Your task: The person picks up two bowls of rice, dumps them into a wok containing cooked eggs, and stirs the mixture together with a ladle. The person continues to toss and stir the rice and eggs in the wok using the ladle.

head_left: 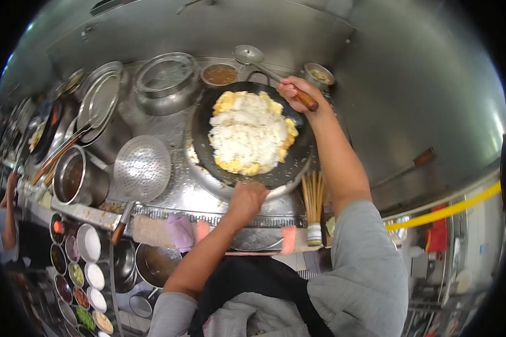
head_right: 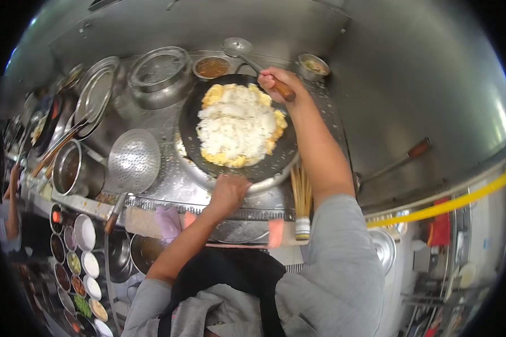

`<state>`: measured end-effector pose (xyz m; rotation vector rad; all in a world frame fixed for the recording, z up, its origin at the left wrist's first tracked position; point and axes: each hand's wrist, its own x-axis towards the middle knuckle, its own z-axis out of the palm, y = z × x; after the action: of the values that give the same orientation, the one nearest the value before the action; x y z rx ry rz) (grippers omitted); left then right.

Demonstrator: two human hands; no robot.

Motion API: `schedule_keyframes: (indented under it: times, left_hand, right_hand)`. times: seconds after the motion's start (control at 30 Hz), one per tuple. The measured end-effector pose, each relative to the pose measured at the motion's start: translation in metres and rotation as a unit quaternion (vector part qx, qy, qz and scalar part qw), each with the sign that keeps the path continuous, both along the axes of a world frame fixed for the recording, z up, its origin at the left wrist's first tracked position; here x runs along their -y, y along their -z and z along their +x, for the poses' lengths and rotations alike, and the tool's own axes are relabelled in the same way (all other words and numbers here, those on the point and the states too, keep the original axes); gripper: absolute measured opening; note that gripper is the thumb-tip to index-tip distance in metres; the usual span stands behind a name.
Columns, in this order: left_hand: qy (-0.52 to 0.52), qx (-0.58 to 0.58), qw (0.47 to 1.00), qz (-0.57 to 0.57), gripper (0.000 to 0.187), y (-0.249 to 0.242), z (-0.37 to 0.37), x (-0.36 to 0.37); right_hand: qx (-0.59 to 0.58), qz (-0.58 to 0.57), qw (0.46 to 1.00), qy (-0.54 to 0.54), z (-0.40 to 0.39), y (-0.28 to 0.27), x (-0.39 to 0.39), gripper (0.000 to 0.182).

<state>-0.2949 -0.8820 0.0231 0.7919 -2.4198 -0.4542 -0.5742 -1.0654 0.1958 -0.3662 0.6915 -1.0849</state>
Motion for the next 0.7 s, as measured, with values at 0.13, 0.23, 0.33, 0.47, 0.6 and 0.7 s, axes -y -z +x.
schedule_keyframes:
  times: [0.13,0.23,0.33,0.47,0.6,0.7]
  left_hand:
    - [-0.008,-0.003,1.0,-0.012,0.023,-0.006,0.004,-0.002]
    - [-0.01,-0.006,1.0,-0.019,0.023,-0.006,0.004,-0.001]
    - [-0.007,0.004,1.0,-0.016,0.024,-0.005,0.003,0.001]
    - [-0.012,0.004,1.0,-0.003,0.024,-0.004,0.003,0.001]
    - [-0.013,-0.005,1.0,-0.003,0.022,-0.009,0.003,0.0]
    - [-0.016,-0.01,1.0,-0.018,0.02,-0.011,0.002,0.0]
  right_hand:
    - [-0.1,-0.002,0.992,0.083,-0.062,-0.019,-0.097,0.017]
    - [-0.154,0.034,0.978,0.138,-0.111,-0.017,-0.135,0.019]
    - [-0.191,0.132,0.963,0.135,-0.188,-0.001,-0.126,0.014]
    - [-0.843,0.135,0.515,0.073,-0.185,0.024,-0.101,0.025]
    - [-0.915,0.134,0.357,0.129,-0.158,0.034,-0.113,0.049]
    - [-0.914,0.114,0.359,0.15,-0.143,0.021,-0.113,0.054]
